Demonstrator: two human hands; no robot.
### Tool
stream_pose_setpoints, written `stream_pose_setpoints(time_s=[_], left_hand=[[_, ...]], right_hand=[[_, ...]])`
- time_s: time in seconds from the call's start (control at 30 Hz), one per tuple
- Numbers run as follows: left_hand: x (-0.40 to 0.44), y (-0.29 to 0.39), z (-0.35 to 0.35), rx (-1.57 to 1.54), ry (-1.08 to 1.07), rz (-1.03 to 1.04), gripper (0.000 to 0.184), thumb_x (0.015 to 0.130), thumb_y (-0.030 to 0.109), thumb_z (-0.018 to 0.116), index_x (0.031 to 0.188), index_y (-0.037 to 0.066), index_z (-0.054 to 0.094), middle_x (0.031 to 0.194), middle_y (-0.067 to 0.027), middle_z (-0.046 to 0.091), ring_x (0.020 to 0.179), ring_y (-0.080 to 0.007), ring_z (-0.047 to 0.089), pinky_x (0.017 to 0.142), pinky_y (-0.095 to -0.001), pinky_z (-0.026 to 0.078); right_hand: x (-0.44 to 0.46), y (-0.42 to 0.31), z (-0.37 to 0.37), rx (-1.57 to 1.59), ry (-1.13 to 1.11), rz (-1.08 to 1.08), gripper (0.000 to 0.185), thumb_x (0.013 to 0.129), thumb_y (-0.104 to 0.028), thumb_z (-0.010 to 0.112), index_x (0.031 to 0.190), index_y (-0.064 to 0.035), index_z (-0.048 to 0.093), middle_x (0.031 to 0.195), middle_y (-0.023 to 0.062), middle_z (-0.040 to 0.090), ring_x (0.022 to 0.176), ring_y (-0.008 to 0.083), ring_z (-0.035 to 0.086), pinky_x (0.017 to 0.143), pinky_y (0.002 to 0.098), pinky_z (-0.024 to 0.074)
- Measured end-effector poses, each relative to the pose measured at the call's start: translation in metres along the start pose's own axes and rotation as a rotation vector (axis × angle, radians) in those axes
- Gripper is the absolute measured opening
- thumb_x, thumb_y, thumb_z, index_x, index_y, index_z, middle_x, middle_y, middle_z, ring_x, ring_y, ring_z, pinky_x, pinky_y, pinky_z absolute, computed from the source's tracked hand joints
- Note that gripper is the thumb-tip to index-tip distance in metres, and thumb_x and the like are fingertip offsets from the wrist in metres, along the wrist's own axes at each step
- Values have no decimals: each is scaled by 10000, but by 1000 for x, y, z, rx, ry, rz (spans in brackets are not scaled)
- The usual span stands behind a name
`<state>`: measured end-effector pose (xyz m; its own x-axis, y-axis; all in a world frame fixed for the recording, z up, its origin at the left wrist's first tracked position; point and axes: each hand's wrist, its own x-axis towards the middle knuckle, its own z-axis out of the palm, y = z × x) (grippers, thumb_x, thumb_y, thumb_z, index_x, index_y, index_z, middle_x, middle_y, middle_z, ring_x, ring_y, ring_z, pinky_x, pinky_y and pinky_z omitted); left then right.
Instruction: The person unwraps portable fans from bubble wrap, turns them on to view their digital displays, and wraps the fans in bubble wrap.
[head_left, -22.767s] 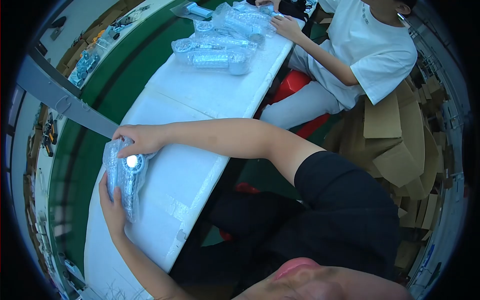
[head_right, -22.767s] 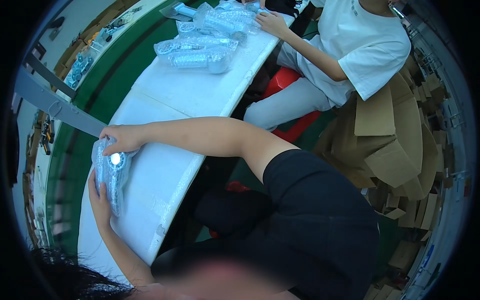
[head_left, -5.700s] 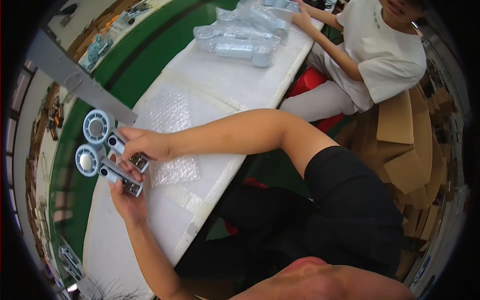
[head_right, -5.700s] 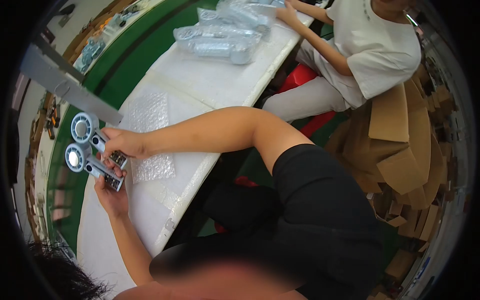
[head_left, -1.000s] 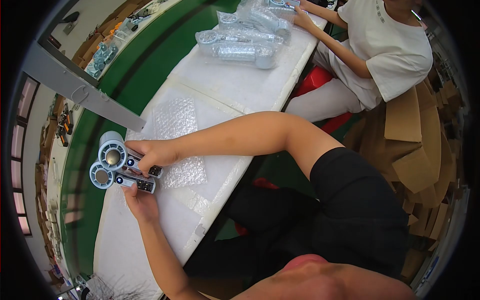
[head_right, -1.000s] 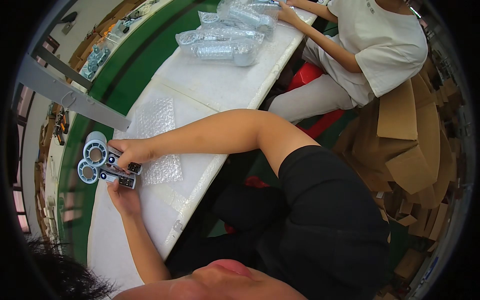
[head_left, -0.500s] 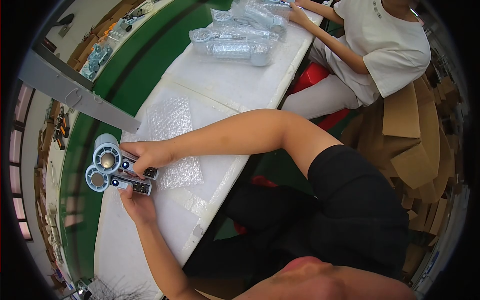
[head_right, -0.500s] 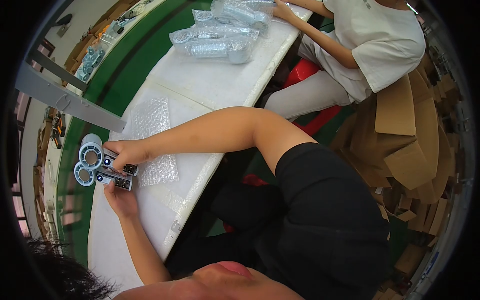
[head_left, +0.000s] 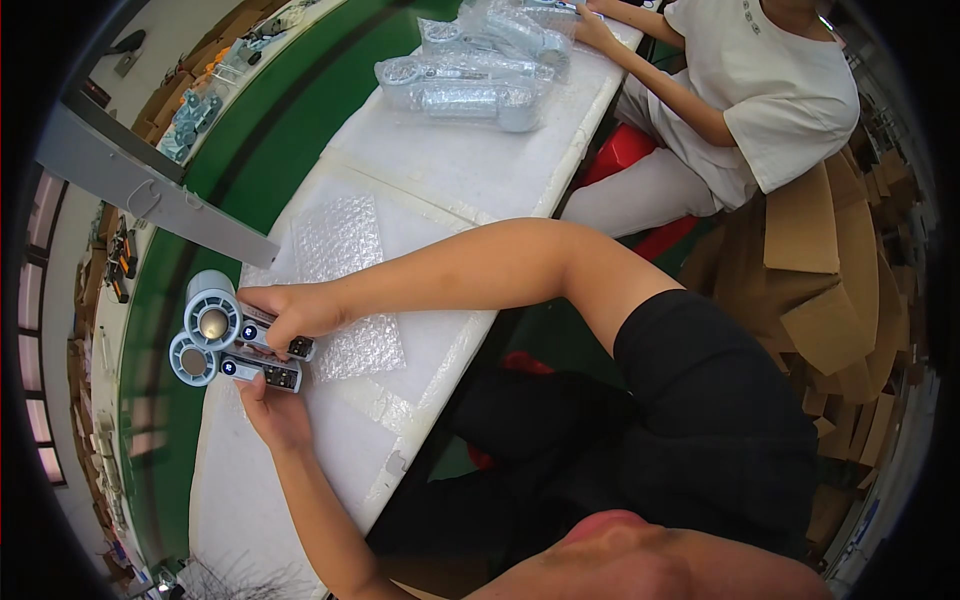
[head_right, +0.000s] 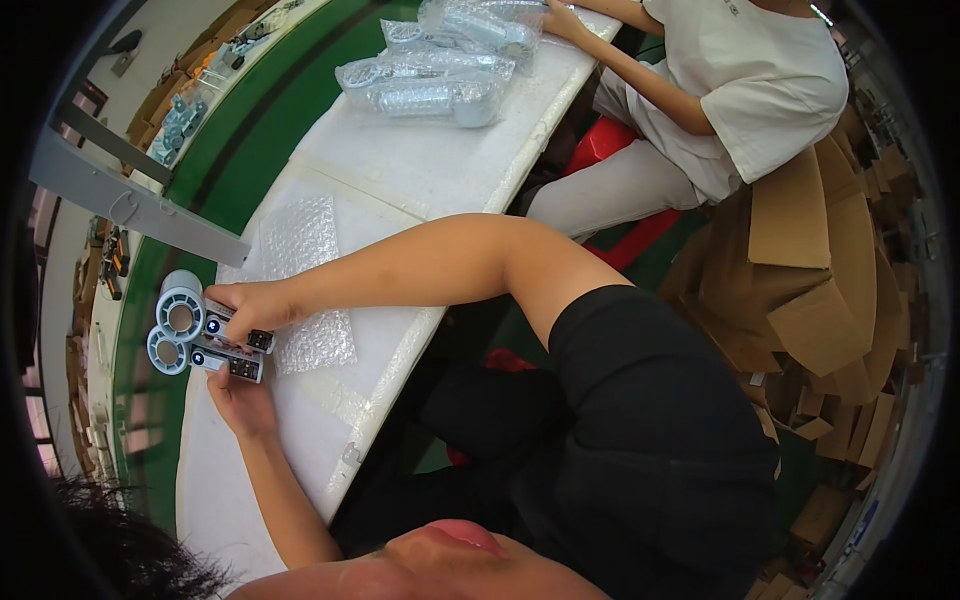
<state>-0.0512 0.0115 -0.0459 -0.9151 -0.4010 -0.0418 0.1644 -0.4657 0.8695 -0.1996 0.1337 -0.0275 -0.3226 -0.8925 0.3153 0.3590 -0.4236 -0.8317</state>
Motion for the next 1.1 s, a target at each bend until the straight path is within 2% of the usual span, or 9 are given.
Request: stream_pose_setpoints(time_s=[0.13, 0.27, 0.6, 0.77, 1.1], left_hand=[[-1, 2, 6, -5, 6, 1, 619, 884, 206, 479, 1479, 107, 342, 1407, -85, 488, 1252, -210, 481, 1054, -358, 346], [-3, 4, 18, 2, 65, 22, 520, 902, 235, 486, 1394, 81, 422, 1314, -93, 546, 1161, -189, 528, 1008, -331, 385], [-4, 5, 16, -12, 54, 8, 516, 900, 234, 493, 1386, 73, 428, 1321, -91, 546, 1173, -195, 526, 1012, -330, 386], [0, 2, 4, 0, 34, 4, 607, 887, 225, 475, 1467, 95, 351, 1387, -95, 500, 1216, -208, 499, 1038, -351, 358], [-1, 4, 7, -20, 5, 3, 607, 879, 213, 469, 1466, 106, 354, 1375, -87, 507, 1188, -197, 506, 1016, -336, 364]], right_hand=[[0, 1, 1, 1, 16, -1, 532, 662, -24, 550, 1189, -27, 472, 991, 121, 606, 807, 200, 587, 681, 280, 483], [-1, 0, 1, -32, 18, 14, 571, 650, -1, 587, 1206, -28, 462, 1071, 128, 619, 923, 214, 597, 795, 291, 494], [0, 2, -1, -59, -12, -9, 568, 694, -25, 660, 1226, -30, 459, 1112, 140, 615, 991, 236, 603, 855, 323, 499], [-1, 1, 1, -73, 12, -25, 571, 685, -22, 621, 1231, -29, 454, 1108, 141, 611, 971, 230, 596, 824, 312, 494], [-2, -5, 4, -25, 38, 8, 573, 656, -50, 512, 1225, -26, 448, 1088, 145, 598, 911, 218, 573, 736, 266, 456]])
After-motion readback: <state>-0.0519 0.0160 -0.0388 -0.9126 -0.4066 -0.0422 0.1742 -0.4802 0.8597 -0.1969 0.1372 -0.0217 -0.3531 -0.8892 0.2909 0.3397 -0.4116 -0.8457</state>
